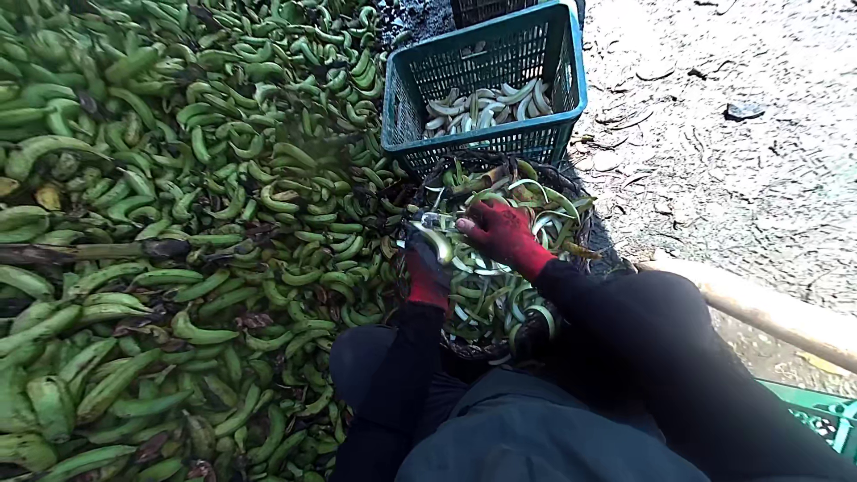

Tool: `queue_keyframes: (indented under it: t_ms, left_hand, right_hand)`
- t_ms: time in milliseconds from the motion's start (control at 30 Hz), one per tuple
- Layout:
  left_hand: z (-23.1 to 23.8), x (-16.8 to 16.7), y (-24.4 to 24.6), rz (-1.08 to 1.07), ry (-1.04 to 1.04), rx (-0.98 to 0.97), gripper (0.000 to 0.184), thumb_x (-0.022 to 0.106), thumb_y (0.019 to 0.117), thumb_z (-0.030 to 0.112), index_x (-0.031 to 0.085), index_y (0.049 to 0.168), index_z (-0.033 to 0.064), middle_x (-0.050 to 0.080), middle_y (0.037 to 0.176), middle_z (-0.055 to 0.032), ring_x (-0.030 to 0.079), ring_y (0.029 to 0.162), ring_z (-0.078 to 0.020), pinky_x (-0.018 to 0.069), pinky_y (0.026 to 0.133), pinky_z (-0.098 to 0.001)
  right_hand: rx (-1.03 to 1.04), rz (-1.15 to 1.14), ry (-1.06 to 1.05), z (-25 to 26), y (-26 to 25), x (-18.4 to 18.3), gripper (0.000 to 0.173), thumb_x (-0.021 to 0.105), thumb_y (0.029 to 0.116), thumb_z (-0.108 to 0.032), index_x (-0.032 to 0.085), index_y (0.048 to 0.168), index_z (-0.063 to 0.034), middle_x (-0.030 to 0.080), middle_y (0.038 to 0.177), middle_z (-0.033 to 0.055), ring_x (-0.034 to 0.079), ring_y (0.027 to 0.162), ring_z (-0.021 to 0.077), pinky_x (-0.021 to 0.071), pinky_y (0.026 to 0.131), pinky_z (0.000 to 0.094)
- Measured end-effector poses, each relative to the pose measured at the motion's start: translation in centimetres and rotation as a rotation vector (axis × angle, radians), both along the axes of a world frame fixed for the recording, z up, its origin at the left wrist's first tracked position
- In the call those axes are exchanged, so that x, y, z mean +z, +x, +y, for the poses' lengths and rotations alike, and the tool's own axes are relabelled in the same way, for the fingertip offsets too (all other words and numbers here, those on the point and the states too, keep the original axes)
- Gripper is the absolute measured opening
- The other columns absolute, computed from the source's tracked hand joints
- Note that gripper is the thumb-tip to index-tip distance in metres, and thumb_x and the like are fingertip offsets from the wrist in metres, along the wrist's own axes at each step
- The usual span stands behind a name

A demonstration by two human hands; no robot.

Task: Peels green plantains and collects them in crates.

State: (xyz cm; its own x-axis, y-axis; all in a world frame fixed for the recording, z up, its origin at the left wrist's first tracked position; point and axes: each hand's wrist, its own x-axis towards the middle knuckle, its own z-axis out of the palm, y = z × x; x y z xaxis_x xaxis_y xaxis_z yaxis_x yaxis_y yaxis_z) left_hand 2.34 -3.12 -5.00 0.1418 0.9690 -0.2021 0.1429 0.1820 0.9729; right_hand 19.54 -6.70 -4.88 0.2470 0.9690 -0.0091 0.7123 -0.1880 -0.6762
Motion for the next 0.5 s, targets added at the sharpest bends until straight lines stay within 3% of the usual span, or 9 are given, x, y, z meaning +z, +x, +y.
queue_keyframes:
  t_ms: [67, 133, 200, 267, 400, 467, 500]
  left_hand:
    - [1.9, 0.1, 0.2, -0.053, 0.090, 0.161, 0.053, 0.026, 0.1102, 0.049, 0.039, 0.154, 0.0207, 0.051, 0.147, -0.0042, 0.052, 0.130, -0.0178, 0.0465, 0.106, -0.0461]
    - [1.6, 1.2, 0.5, 0.050, 0.167, 0.176, 0.053, 0.028, 0.1108, 0.044, 0.033, 0.157, 0.0180, 0.046, 0.153, -0.0072, 0.048, 0.136, -0.0215, 0.0441, 0.109, -0.0497]
    - [-0.1, 1.4, 0.5, 0.088, 0.169, 0.038, 0.049, 0.038, 0.1086, 0.044, 0.041, 0.153, 0.0240, 0.053, 0.147, -0.0035, 0.055, 0.129, -0.0209, 0.0509, 0.101, -0.0500]
    - [-0.7, 0.9, 0.0, -0.019, 0.074, -0.113, 0.050, 0.040, 0.1071, 0.051, 0.047, 0.149, 0.0264, 0.056, 0.143, -0.0021, 0.057, 0.125, -0.0197, 0.0519, 0.098, -0.0494]
    - [0.4, 0.9, -1.4, 0.297, 0.042, -0.249, 0.045, 0.045, 0.1072, 0.044, 0.051, 0.146, 0.0211, 0.061, 0.136, -0.0104, 0.061, 0.115, -0.0268, 0.0535, 0.089, -0.0546]
    - [1.4, 0.9, -2.3, 0.265, 0.018, -0.427, 0.038, 0.044, 0.1090, 0.035, 0.054, 0.142, 0.0189, 0.065, 0.128, -0.0081, 0.065, 0.107, -0.0203, 0.0571, 0.086, -0.0445]
    - [1.7, 0.7, -2.2, 0.181, -0.069, -0.479, 0.039, 0.039, 0.1099, 0.038, 0.056, 0.139, 0.0185, 0.067, 0.122, -0.0071, 0.067, 0.100, -0.0180, 0.0581, 0.080, -0.0397]
  right_hand:
    - [0.071, -0.025, 0.069, -1.8, -2.1, -0.1, 0.052, 0.047, 0.1000, -0.063, 0.070, 0.114, -0.0195, 0.065, 0.102, 0.0143, 0.064, 0.095, 0.0350, 0.0485, 0.081, 0.0616]
    - [0.092, -0.053, 0.046, -1.4, -2.1, -0.1, 0.054, 0.046, 0.1002, -0.065, 0.071, 0.117, -0.0196, 0.066, 0.103, 0.0148, 0.065, 0.097, 0.0356, 0.0495, 0.081, 0.0607]
    - [0.089, -0.034, 0.009, 0.1, -0.5, -0.3, 0.055, 0.044, 0.1005, -0.065, 0.070, 0.119, -0.0205, 0.067, 0.105, 0.0132, 0.066, 0.098, 0.0339, 0.0495, 0.083, 0.0607]
    - [0.064, -0.029, 0.018, 0.8, 1.0, -0.5, 0.053, 0.046, 0.0998, -0.066, 0.070, 0.118, -0.0219, 0.067, 0.105, 0.0117, 0.065, 0.099, 0.0322, 0.0478, 0.087, 0.0606]
    - [0.026, -0.179, 0.027, 0.6, 1.1, -0.4, 0.057, 0.047, 0.0970, -0.069, 0.070, 0.120, -0.0223, 0.066, 0.109, 0.0161, 0.063, 0.104, 0.0367, 0.0451, 0.093, 0.0613]
    - [0.035, -0.167, -0.015, 0.8, 1.4, -0.4, 0.057, 0.046, 0.0981, -0.068, 0.070, 0.118, -0.0213, 0.066, 0.108, 0.0156, 0.064, 0.104, 0.0364, 0.0458, 0.092, 0.0607]
    - [0.028, -0.138, -0.050, 1.1, 1.8, -0.4, 0.057, 0.044, 0.0993, -0.068, 0.070, 0.117, -0.0201, 0.066, 0.108, 0.0151, 0.064, 0.103, 0.0361, 0.0468, 0.089, 0.0608]
